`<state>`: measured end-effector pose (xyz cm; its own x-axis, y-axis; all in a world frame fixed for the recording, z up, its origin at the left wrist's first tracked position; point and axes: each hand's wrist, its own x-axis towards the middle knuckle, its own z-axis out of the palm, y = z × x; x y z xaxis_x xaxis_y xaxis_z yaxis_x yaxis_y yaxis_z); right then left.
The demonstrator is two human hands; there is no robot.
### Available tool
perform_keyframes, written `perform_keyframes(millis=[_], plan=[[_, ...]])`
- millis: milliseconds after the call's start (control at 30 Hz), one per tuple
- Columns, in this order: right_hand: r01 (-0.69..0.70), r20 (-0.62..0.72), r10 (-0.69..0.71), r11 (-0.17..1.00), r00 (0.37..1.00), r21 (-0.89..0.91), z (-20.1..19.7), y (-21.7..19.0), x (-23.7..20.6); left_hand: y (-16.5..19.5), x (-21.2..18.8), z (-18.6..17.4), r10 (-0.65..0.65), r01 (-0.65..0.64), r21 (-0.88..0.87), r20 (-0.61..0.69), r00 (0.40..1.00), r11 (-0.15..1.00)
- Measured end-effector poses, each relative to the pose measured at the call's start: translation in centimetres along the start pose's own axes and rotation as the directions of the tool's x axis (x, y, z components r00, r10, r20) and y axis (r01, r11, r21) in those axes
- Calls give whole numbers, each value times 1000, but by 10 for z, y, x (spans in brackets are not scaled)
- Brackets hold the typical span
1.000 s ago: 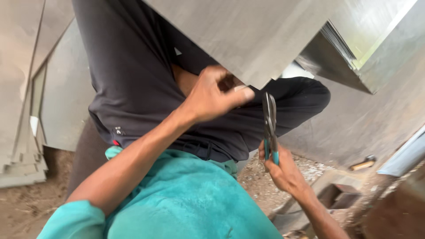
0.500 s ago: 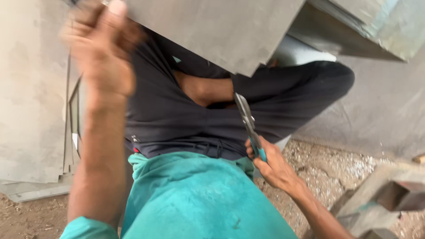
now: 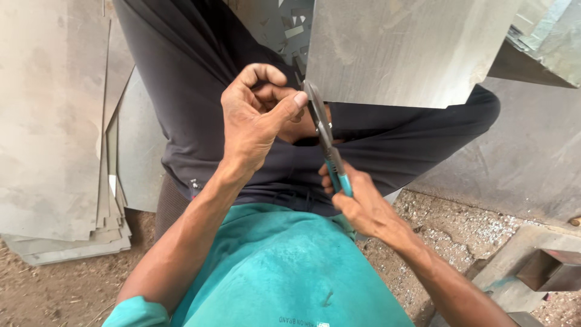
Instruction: The person sits cross-legged on the ground and uses tin snips to cut small rectangular pieces from a large white sheet. They repeatedly trim the edges of the sheet, creating a pile of cut pieces on the ground.
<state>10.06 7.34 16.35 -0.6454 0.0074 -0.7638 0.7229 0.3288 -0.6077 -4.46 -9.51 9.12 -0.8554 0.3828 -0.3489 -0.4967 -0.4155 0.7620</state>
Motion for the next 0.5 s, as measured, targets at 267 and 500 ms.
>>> perform_keyframes(millis=[267,500], plan=[[-199,-150,168,955,974,-221,-8,24,-1,25,18,4,118,-166,353,155,981,921],[49,-273,-105,978,956,-205,3,91,-24,23,112,84,277,-261,466,35,960,845]])
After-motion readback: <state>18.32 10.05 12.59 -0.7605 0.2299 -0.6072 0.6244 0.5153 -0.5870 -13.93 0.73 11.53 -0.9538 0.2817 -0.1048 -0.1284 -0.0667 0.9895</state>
